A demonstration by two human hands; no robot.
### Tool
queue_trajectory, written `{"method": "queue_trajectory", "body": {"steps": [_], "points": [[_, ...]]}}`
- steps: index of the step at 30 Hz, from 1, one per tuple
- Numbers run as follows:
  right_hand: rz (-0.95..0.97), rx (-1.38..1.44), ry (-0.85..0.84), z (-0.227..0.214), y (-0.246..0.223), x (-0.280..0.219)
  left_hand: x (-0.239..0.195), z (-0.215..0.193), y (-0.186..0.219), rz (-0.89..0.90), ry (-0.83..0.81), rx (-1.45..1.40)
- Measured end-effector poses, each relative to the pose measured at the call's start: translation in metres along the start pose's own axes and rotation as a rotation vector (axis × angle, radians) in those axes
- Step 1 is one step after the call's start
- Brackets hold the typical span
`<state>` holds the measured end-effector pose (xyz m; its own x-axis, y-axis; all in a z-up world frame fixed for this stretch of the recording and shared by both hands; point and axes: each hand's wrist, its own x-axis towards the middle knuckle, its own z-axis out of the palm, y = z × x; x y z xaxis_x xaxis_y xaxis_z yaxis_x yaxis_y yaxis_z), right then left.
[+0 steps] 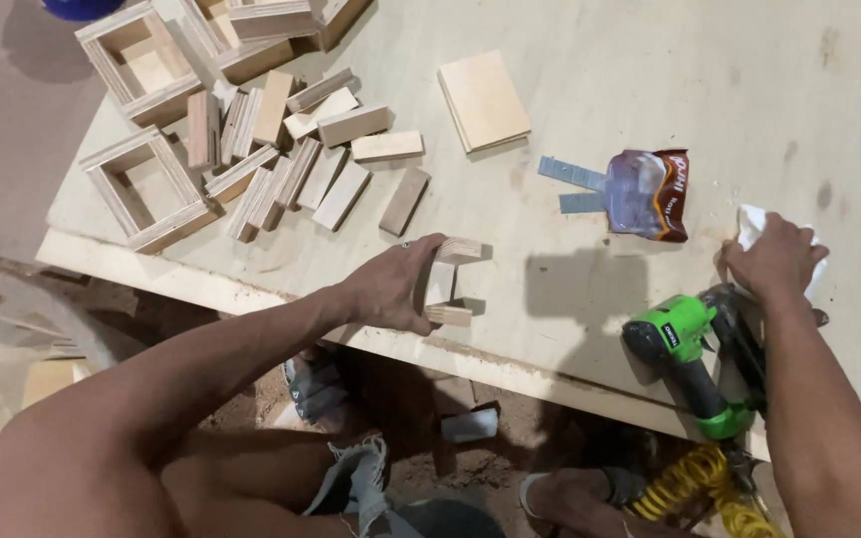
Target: Assembling small wooden pieces into L-shaped frames using glue and a pneumatic nail gun.
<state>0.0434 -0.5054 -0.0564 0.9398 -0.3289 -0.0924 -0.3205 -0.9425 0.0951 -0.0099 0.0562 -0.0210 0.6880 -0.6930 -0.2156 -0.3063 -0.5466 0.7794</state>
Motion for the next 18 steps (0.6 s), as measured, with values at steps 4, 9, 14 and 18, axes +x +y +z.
{"method": "queue_trajectory", "body": {"steps": [4, 9, 14, 18], "points": [[0.202, 0.310, 0.337, 0.082, 0.070, 0.048, 0.010, -0.001, 0.006, 0.144, 0.030, 0.083], [0.151, 0.628, 0.302, -0.001, 0.021, -0.056, 0.027, -0.012, 0.042, 0.215, 0.021, 0.175], [-0.051, 1.149, 0.283, -0.143, -0.087, -0.144, 0.034, -0.024, 0.082, 0.258, 0.050, 0.270], [-0.213, 1.396, 0.243, -0.189, -0.133, -0.184, 0.032, -0.032, 0.113, 0.308, 0.179, 0.357]]}}
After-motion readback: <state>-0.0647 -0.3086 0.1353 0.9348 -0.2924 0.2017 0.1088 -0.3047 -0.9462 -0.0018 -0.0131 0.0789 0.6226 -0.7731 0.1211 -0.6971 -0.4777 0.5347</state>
